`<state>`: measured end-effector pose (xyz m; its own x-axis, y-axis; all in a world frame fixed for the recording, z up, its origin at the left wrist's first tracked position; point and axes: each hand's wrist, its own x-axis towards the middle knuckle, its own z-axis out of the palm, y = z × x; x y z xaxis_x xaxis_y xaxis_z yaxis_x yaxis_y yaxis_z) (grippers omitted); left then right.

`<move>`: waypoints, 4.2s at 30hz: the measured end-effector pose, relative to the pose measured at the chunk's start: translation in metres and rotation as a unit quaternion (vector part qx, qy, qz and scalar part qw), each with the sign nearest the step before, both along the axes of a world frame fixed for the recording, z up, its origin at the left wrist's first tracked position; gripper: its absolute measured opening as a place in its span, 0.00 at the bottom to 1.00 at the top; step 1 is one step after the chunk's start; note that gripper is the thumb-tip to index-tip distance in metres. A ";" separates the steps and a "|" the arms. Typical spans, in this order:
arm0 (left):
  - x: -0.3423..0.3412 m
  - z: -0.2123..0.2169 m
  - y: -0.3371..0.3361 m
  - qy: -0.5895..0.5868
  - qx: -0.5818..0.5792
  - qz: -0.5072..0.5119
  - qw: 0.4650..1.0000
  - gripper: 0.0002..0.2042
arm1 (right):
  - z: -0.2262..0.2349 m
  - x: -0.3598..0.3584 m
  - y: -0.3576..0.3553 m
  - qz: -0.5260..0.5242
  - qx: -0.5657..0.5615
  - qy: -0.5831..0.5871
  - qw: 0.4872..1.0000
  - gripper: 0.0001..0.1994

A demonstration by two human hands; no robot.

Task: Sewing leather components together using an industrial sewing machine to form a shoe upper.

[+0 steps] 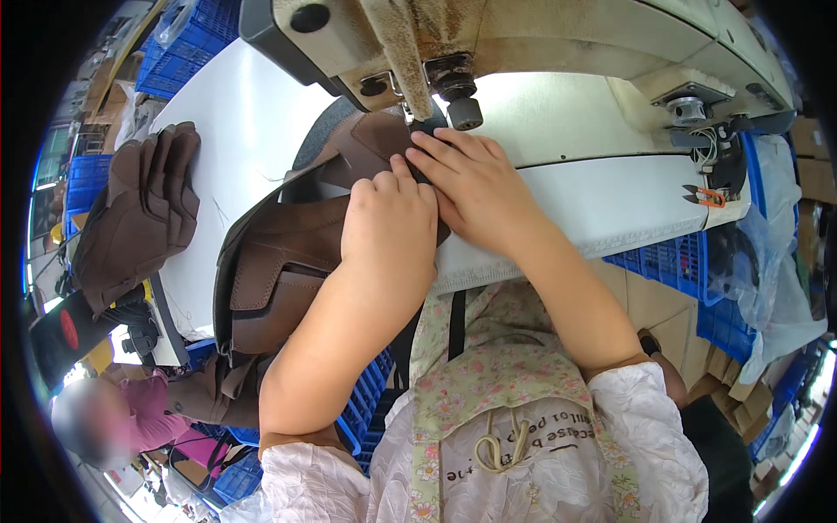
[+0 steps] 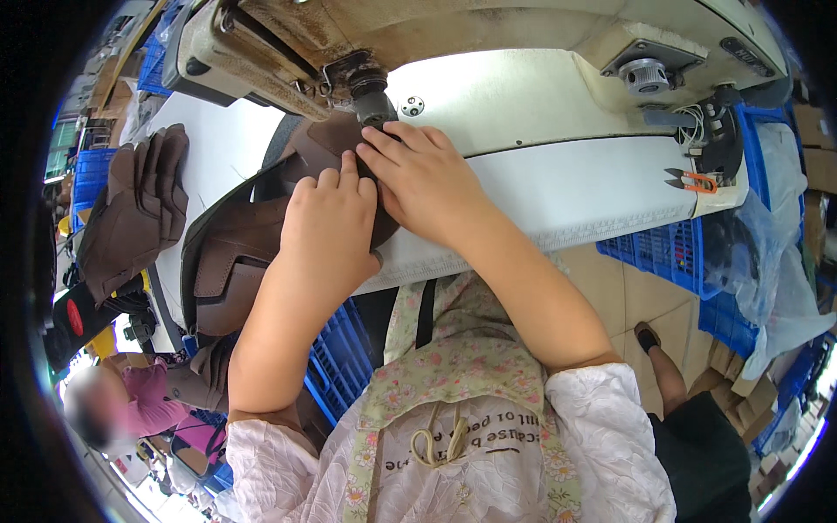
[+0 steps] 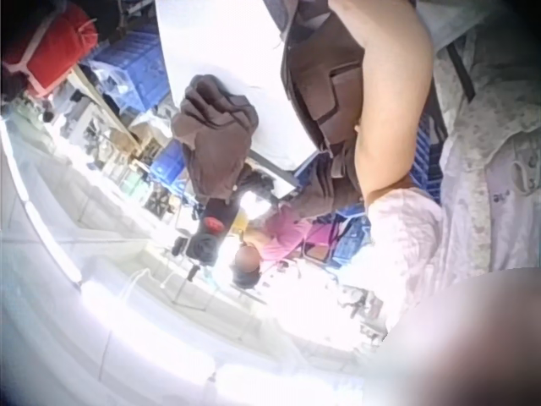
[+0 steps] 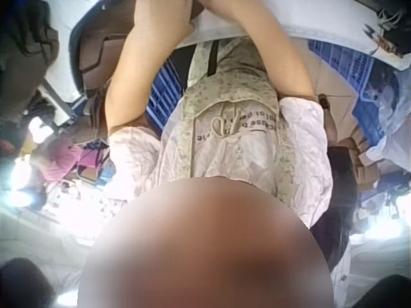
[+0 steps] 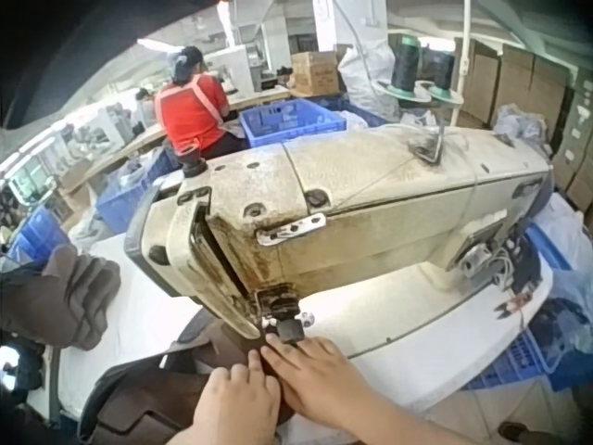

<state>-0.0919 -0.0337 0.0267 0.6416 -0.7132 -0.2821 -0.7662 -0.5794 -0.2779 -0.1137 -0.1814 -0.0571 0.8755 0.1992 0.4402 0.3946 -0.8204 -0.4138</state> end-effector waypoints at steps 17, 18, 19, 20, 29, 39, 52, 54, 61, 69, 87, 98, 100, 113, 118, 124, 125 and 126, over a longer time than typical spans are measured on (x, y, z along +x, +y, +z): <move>-0.002 -0.003 0.001 -0.004 0.019 0.002 1.000 0.33 | 0.003 -0.006 -0.006 0.003 0.082 0.035 0.996 0.19; -0.005 -0.003 0.000 0.013 0.018 0.011 1.000 0.33 | 0.004 -0.009 -0.007 0.009 0.065 0.029 0.997 0.17; -0.008 -0.004 0.000 -0.011 0.026 0.010 1.000 0.32 | 0.005 -0.011 -0.007 0.014 0.048 0.023 0.999 0.16; -0.010 -0.004 -0.001 -0.024 0.062 0.003 0.998 0.32 | 0.006 -0.013 -0.006 0.014 0.047 0.023 0.999 0.16; -0.006 0.003 -0.002 -0.002 0.072 -0.023 0.997 0.33 | 0.009 -0.017 -0.005 0.005 0.029 0.018 0.999 0.17; -0.005 -0.004 -0.003 0.001 0.065 -0.005 0.998 0.34 | 0.009 -0.016 -0.005 0.006 0.021 0.018 1.000 0.17; -0.017 -0.027 0.010 -0.101 -0.059 -0.010 0.993 0.19 | 0.010 -0.016 -0.006 0.014 0.031 0.015 0.999 0.14; -0.015 -0.027 0.010 -0.099 -0.063 -0.016 0.993 0.19 | 0.010 -0.015 -0.006 0.011 0.031 0.013 0.999 0.14; -0.008 -0.031 0.008 -0.104 -0.071 -0.022 0.992 0.19 | 0.010 -0.008 -0.009 0.011 0.025 0.012 1.000 0.15; 0.000 -0.017 -0.002 -0.103 -0.081 -0.018 0.991 0.17 | 0.009 0.000 -0.013 0.004 0.026 0.019 0.999 0.15; -0.018 -0.022 0.021 -0.095 -0.058 -0.097 0.989 0.23 | 0.006 0.002 -0.015 -0.009 0.032 0.004 0.999 0.12; -0.015 -0.025 0.017 -0.106 -0.045 -0.115 0.987 0.21 | 0.007 0.002 -0.014 -0.013 0.024 0.011 1.000 0.12; -0.015 -0.025 0.016 -0.104 -0.036 -0.111 0.988 0.21 | 0.008 0.002 -0.015 -0.010 0.011 0.007 1.000 0.12; -0.015 -0.033 -0.006 -0.120 -0.052 -0.083 0.988 0.19 | 0.010 0.014 -0.027 -0.002 -0.017 -0.021 1.000 0.12; -0.012 -0.040 -0.018 -0.149 -0.072 -0.058 0.984 0.18 | 0.011 0.023 -0.032 0.009 -0.043 -0.026 0.999 0.12; -0.008 -0.045 -0.028 -0.164 -0.084 -0.028 0.983 0.17 | 0.010 0.035 -0.037 0.015 -0.056 -0.004 0.998 0.11; -0.007 -0.045 -0.030 -0.164 -0.081 -0.028 0.983 0.17 | 0.010 0.036 -0.038 0.016 -0.056 -0.004 0.998 0.11; -0.006 -0.045 -0.031 -0.169 -0.080 -0.024 0.982 0.17 | 0.010 0.038 -0.039 0.018 -0.063 -0.005 0.998 0.11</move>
<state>-0.0977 -0.0647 -0.0179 0.6433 -0.7633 0.0592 -0.6736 -0.6010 -0.4301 -0.0761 -0.2202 -0.0472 0.8626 0.2844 0.4184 0.4280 -0.8512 -0.3038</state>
